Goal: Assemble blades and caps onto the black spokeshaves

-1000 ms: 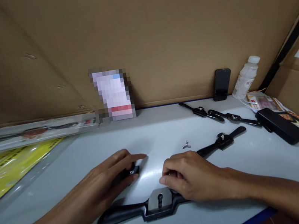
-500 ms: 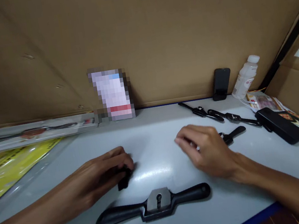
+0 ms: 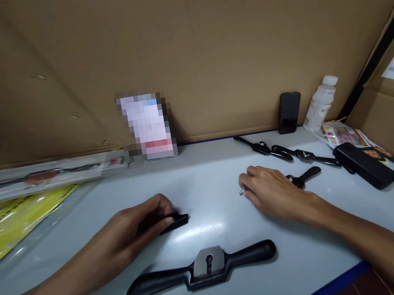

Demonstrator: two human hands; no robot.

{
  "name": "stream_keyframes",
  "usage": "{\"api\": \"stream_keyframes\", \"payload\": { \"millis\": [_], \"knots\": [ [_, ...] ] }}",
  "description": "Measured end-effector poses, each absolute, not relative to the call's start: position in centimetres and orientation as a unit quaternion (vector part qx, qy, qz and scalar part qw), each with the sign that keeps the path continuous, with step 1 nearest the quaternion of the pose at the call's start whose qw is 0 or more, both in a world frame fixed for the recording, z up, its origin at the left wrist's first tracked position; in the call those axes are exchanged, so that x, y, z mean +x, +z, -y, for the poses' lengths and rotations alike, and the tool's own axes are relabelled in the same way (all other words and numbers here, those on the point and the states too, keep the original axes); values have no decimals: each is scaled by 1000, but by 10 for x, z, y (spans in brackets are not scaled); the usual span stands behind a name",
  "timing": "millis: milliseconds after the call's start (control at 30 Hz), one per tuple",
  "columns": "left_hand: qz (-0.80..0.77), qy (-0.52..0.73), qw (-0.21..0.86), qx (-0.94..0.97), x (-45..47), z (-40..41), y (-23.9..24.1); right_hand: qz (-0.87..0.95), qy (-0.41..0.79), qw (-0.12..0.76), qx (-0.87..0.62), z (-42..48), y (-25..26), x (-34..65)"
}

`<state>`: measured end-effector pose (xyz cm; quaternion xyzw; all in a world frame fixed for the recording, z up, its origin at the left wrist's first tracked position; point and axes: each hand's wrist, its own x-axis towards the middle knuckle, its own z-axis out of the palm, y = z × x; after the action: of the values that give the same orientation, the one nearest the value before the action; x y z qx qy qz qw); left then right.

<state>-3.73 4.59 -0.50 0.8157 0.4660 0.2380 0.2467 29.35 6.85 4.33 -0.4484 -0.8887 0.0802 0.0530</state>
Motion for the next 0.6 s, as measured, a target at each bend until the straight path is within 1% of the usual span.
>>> {"api": "stream_keyframes", "payload": {
  "millis": [200, 267, 333, 433, 500, 600],
  "knots": [
    [-464, 253, 214, 822, -30, -38, -2, 887, 63, 68, -451, -70, 39, 296],
    [-459, 263, 209, 822, -25, -34, 5, 888, 44, 106, -444, -67, 38, 292],
    [-447, 281, 196, 826, -21, -29, 14, 894, 28, 181, -408, -60, 37, 287],
    [-364, 330, 113, 863, -15, -14, 21, 907, 11, 292, -305, -41, 40, 274],
    [-311, 332, 47, 890, -11, 1, 19, 916, -3, 325, -236, -27, 43, 266],
    [-266, 347, -46, 898, -9, 26, 11, 926, -1, 332, -178, -8, 46, 257]
  ]
}}
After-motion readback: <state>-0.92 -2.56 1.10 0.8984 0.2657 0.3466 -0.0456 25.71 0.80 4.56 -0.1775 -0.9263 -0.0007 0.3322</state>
